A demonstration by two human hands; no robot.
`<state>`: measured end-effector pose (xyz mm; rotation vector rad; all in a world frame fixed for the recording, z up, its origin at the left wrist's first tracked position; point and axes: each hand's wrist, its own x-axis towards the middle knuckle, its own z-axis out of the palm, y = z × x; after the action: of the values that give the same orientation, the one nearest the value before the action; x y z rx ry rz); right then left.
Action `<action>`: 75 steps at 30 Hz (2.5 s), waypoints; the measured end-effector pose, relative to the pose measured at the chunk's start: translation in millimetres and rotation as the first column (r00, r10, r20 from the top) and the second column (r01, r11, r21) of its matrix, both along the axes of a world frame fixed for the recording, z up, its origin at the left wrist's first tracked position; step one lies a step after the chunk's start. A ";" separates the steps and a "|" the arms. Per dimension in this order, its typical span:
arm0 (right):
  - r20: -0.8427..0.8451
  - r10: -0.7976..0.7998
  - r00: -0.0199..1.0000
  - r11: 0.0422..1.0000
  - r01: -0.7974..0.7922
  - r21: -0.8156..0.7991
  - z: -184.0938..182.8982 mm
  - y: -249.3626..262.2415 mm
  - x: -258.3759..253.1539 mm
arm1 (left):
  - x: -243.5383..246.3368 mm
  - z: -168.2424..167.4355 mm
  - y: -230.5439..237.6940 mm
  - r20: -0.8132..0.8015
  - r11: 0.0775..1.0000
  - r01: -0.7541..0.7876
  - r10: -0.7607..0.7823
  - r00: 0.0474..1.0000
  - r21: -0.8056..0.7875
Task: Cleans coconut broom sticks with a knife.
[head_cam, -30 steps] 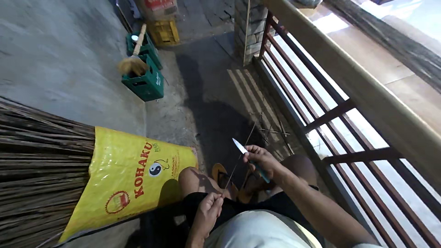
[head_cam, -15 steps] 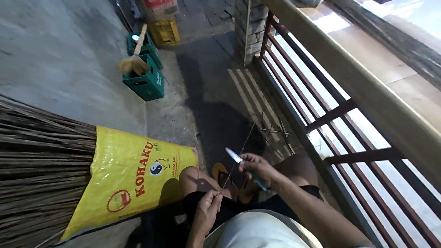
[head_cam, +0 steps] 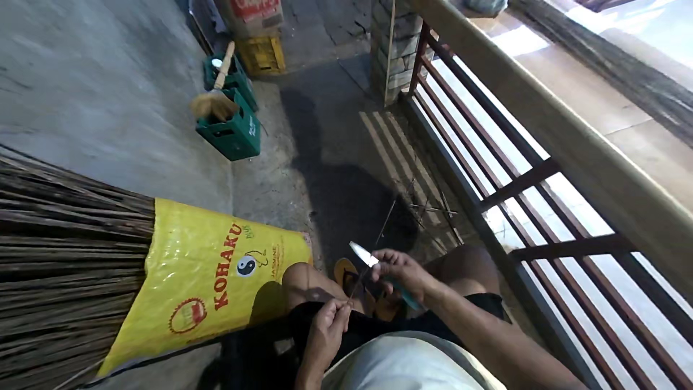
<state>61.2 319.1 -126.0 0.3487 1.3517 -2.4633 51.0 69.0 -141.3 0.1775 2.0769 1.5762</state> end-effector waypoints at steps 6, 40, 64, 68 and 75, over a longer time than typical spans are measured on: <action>0.039 -0.053 0.998 0.998 0.052 0.025 -4.3 15.4 -10.0 | 2.1 1.5 -0.9 0.032 0.999 -0.009 0.010 0.999 -0.033; -0.005 0.215 0.977 0.974 -0.214 0.079 -11.0 -38.5 9.4 | -15.5 -0.2 15.5 -0.135 0.987 -0.118 0.103 0.985 -0.108; 0.046 -0.122 0.991 0.992 0.124 -0.031 -4.8 10.2 -16.6 | -6.8 1.5 12.5 0.029 0.991 -0.118 0.116 0.993 0.057; -0.034 0.155 0.987 0.988 -0.154 0.033 -7.7 -18.4 6.0 | -8.6 -0.9 16.4 0.060 0.990 -0.113 0.108 0.992 0.083; -0.078 0.194 0.978 0.980 -0.197 -0.037 -19.5 -19.2 6.6 | -12.5 7.3 12.2 0.247 0.979 -0.098 0.052 0.968 0.177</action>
<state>67.7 300.0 -145.5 0.1081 1.2914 -2.3588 38.6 81.2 -134.0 -0.0273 1.7676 1.7458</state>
